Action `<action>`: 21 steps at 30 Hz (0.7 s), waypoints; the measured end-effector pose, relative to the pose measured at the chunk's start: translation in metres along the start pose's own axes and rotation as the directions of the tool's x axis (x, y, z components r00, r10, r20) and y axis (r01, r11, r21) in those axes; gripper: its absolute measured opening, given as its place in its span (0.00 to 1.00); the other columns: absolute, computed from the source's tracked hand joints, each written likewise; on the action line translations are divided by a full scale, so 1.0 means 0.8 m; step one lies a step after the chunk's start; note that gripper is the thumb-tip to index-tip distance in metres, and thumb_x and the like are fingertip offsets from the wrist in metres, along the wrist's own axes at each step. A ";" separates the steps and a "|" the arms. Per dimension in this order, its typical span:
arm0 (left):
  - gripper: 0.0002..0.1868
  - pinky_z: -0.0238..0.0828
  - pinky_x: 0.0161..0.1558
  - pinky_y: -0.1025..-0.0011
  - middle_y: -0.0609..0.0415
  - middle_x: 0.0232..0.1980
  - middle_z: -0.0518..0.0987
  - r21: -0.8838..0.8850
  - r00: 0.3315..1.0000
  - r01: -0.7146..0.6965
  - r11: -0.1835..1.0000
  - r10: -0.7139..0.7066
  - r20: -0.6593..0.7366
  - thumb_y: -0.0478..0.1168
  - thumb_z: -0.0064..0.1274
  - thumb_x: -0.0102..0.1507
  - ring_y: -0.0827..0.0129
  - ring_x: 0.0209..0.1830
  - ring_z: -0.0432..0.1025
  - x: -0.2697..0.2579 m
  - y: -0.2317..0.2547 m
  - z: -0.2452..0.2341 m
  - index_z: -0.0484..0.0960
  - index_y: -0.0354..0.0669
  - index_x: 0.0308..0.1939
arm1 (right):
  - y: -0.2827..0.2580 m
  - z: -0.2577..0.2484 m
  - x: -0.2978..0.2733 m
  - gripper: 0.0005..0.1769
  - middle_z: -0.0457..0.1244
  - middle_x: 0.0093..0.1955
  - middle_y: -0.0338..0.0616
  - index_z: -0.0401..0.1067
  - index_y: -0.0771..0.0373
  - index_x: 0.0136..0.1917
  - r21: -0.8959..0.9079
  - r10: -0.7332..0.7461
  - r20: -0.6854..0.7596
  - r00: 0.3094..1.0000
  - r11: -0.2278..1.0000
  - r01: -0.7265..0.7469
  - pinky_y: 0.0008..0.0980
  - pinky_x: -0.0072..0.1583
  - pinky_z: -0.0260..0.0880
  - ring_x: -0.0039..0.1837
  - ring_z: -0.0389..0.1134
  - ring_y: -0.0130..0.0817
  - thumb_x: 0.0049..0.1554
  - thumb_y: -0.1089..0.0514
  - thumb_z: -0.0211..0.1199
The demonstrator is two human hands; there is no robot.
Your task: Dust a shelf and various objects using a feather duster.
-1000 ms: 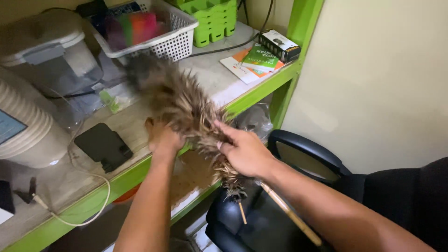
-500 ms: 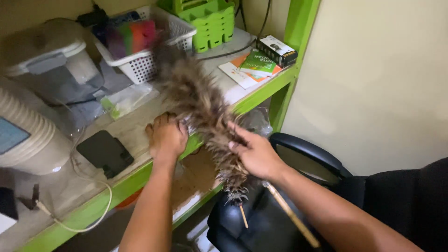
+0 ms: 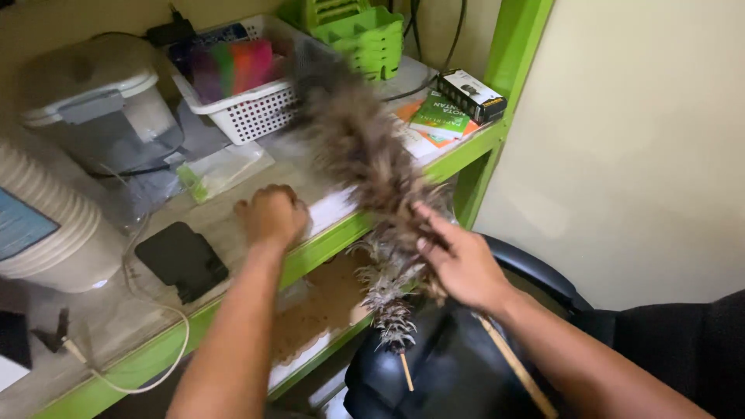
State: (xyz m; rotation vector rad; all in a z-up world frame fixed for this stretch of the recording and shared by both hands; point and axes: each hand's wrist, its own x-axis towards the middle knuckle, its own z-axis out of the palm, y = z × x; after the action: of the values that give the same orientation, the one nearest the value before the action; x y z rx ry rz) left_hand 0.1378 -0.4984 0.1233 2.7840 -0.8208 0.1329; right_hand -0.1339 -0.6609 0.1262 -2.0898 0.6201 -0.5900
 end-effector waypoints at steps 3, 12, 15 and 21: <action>0.20 0.53 0.74 0.37 0.51 0.67 0.79 0.091 0.997 0.054 0.994 -0.059 0.049 0.47 0.49 0.67 0.57 0.70 0.69 0.040 -0.018 0.011 0.83 0.52 0.61 | 0.007 0.001 0.003 0.33 0.66 0.70 0.48 0.61 0.47 0.76 0.027 -0.030 0.193 0.981 0.999 0.025 0.32 0.68 0.63 0.70 0.69 0.38 0.58 0.54 0.60; 0.24 0.47 0.55 0.27 0.40 0.60 0.76 0.131 0.878 0.063 0.989 0.007 -0.479 0.45 0.54 0.55 0.44 0.62 0.68 0.145 -0.104 0.092 0.80 0.40 0.54 | 0.033 -0.006 0.038 0.39 0.66 0.62 0.60 0.53 0.46 0.81 -0.370 0.196 0.113 0.974 0.918 -0.142 0.45 0.66 0.65 0.64 0.67 0.57 0.57 0.57 0.55; 0.17 0.48 0.57 0.33 0.44 0.58 0.78 0.148 0.923 0.188 0.971 -0.123 -0.366 0.42 0.52 0.62 0.50 0.60 0.70 0.145 -0.108 0.094 0.82 0.41 0.52 | 0.035 -0.003 0.043 0.41 0.66 0.62 0.58 0.51 0.49 0.80 -0.393 0.109 0.130 0.986 0.918 -0.050 0.48 0.65 0.65 0.63 0.67 0.59 0.55 0.59 0.56; 0.11 0.49 0.65 0.37 0.52 0.48 0.84 0.471 0.944 0.156 0.868 0.008 -0.329 0.36 0.47 0.66 0.57 0.52 0.77 0.114 -0.089 0.062 0.87 0.49 0.44 | 0.038 -0.002 0.047 0.42 0.66 0.62 0.57 0.51 0.48 0.80 -0.450 0.103 0.142 0.985 0.893 -0.028 0.50 0.64 0.65 0.62 0.67 0.59 0.54 0.58 0.57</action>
State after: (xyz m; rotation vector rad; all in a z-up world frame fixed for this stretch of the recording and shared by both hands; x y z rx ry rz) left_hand 0.2543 -0.5004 0.0747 3.1175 -0.6626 0.8765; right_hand -0.1126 -0.7005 0.1085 -2.5030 0.7848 -0.2447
